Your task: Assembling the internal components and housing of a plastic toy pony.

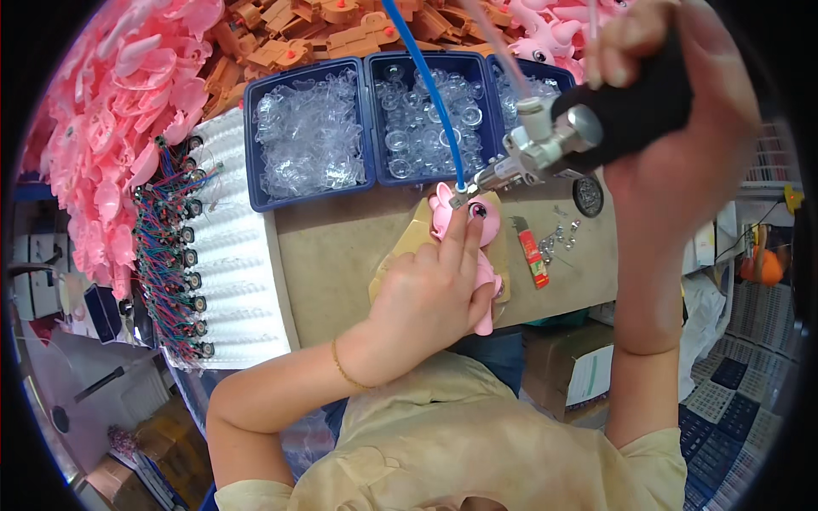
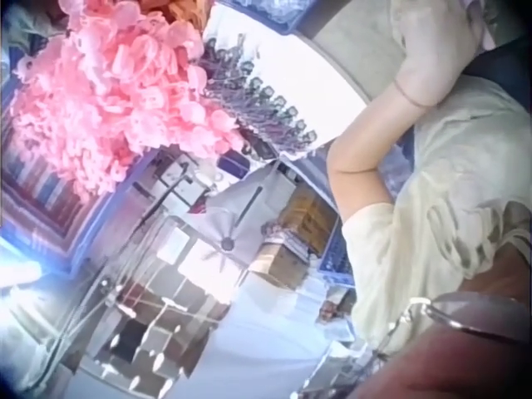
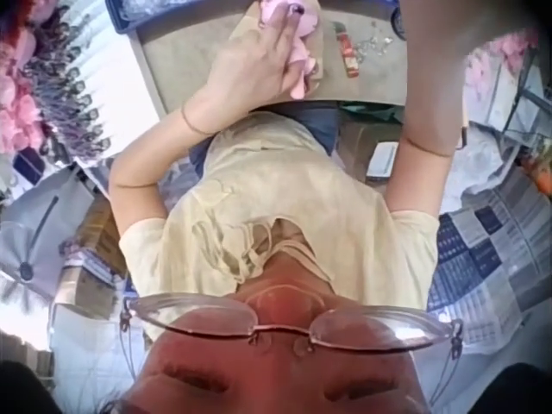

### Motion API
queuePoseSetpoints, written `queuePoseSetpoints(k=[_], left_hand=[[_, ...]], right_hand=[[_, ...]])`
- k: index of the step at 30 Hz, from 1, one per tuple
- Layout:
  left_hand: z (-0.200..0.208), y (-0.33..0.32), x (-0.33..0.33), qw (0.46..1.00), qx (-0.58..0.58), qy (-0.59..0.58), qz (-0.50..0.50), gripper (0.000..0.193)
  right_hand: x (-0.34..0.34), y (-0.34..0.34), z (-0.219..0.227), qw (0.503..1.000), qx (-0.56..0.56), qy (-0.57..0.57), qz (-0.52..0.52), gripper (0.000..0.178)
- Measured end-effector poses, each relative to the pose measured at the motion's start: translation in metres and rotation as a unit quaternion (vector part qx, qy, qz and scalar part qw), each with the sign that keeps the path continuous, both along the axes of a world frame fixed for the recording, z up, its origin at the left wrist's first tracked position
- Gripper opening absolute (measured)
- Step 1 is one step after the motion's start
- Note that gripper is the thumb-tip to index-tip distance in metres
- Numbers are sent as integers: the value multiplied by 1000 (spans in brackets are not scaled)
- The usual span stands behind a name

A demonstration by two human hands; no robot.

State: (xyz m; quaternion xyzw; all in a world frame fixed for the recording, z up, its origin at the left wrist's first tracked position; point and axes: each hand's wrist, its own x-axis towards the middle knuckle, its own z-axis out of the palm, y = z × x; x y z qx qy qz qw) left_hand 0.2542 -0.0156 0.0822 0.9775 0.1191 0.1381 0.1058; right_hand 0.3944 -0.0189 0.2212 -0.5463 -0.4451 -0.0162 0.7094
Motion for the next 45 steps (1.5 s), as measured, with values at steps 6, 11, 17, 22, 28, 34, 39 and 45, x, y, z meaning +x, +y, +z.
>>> queuePoseSetpoints(k=[6, 11, 17, 22, 28, 34, 39, 45], left_hand=[[-2, 6, -5, 1000, 5, -11, 22, 52], [-5, 4, -6, 999, 24, -34, 21, 55], [-5, 3, -4, 999, 33, -2, 16, 52], [-9, 3, -5, 999, 37, -18, 3, 55], [-10, 4, -6, 999, 46, -8, 12, 56], [-9, 5, -6, 998, 63, -20, 18, 53], [-9, 4, -5, 998, 57, -28, 12, 52], [-8, 5, -5, 999, 35, -9, 15, 54]], right_hand=[[1, -5, 11, 999, -34, 41, -2, 41], [1, -31, 12, 994, -13, 85, 61, 34], [0, -55, 13, 979, 25, 145, 140, 30], [4, -59, 2, 981, -13, 116, 158, 28], [-9, -35, 15, 998, -9, 16, -68, 43], [-10, -36, 17, 997, 21, -23, -73, 44], [-11, -36, 14, 996, 7, -11, -83, 45], [-11, -32, 5, 995, -9, 10, -101, 46]])
